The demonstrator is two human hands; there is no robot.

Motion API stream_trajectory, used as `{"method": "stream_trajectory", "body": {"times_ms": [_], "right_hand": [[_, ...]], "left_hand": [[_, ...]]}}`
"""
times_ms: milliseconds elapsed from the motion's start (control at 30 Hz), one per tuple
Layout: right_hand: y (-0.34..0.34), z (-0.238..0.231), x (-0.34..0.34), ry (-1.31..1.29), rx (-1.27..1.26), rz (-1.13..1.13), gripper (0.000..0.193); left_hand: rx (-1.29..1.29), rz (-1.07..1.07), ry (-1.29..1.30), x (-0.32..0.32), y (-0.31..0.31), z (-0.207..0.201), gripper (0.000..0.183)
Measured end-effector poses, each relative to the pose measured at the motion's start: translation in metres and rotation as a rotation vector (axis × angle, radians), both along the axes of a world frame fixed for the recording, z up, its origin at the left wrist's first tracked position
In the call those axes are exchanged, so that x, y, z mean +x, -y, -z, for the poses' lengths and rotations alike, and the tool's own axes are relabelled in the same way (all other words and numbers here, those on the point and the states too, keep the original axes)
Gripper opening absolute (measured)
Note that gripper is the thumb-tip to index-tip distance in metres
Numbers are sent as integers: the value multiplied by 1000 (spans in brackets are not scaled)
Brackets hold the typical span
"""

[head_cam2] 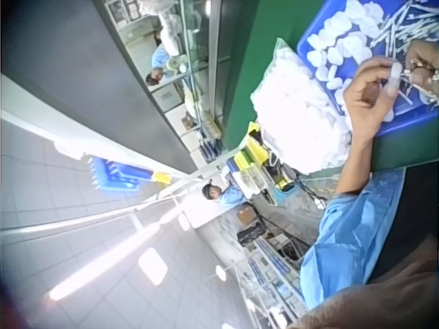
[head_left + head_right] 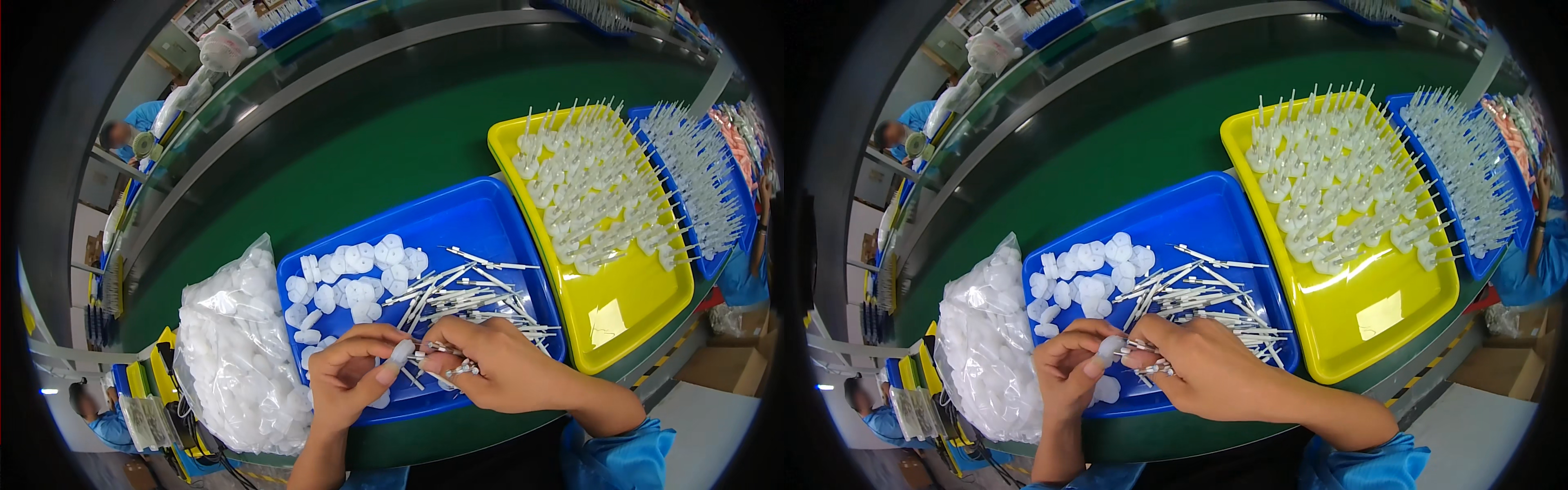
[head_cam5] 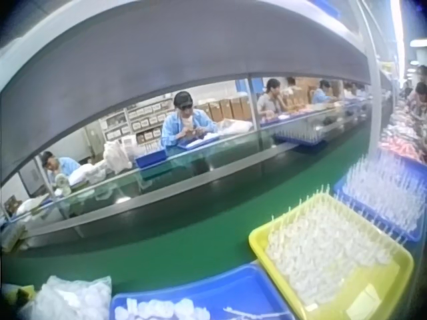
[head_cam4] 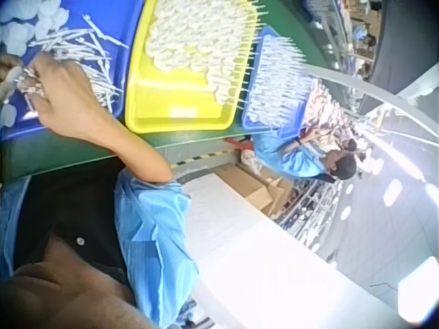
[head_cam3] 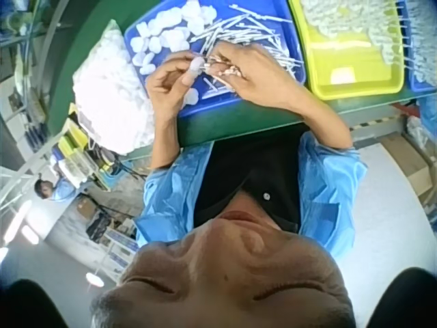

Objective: The person inserts white plastic sticks into white cotton buns by hand. The person picks up a cotton bun from a blue tray, inserts a stick, and places the assembled swab into a yellow tray. The process is repeated continuously throughout the clip.

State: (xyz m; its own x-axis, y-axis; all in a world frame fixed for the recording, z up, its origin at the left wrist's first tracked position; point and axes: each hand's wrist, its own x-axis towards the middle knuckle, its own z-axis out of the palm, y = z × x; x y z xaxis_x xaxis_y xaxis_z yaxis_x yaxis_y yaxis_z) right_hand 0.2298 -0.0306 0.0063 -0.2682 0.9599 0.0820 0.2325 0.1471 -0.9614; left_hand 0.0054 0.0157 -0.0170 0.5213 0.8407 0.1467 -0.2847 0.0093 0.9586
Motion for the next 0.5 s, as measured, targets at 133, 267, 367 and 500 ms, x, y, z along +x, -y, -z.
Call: {"method": "stream_trajectory", "body": {"times_ms": [133,267,367,500], "right_hand": [[5,1,-3,95,60,61,21],[11,-4,-3,319,134,102,22],[12,-1,-6,404,194,129,26],[9,3,-8,348,311,155,12]], "left_hand": [[-5,20,9,0,-1,1,24],[-22,56,-13,3,-1,0,26],[88,19,-162,2,0,0,27],[81,-2,-180,1,2,0,27]]}}
